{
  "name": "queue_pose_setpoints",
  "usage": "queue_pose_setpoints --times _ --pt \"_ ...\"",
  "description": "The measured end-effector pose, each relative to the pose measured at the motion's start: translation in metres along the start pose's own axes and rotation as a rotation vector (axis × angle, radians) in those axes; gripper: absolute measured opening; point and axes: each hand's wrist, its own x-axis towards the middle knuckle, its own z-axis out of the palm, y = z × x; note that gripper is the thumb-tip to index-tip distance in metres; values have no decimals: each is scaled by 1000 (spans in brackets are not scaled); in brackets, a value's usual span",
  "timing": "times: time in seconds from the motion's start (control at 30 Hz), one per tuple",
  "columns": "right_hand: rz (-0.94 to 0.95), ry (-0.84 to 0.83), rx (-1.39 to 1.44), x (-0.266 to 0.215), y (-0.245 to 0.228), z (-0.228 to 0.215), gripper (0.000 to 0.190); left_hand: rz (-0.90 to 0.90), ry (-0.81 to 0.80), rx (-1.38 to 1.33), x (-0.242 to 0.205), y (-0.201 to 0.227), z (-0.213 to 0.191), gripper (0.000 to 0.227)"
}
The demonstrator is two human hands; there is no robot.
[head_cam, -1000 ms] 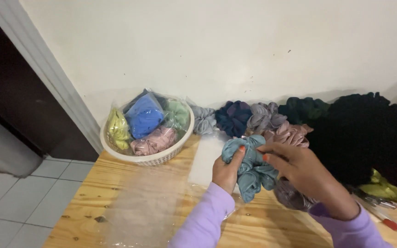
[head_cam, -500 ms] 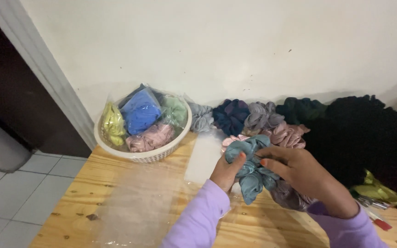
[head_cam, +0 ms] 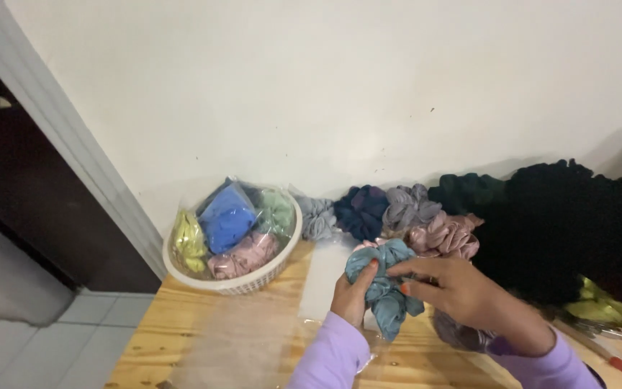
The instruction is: The person packages fabric scrunchies into plastic bags, handling different colors one at a time and using scissors to cut tape or open bags.
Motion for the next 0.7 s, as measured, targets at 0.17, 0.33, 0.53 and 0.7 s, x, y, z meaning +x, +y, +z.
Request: queue_pose_setpoints --times 0.17,0.33,0.53,0.7 --pt "106 93 5 -2 -10 -8 43 -47 61 237 -8 12 1 61" --pt "79 184 27 -4 -10 -12 37 -123 228 131 -17 18 15 64" --pt "235 15 -86 -12 -30 -23 39 -37 163 -116 -8 13 9 63" --pt "182 17 -212 -8 -17 -19 42 13 140 -122 -4 8 5 64"
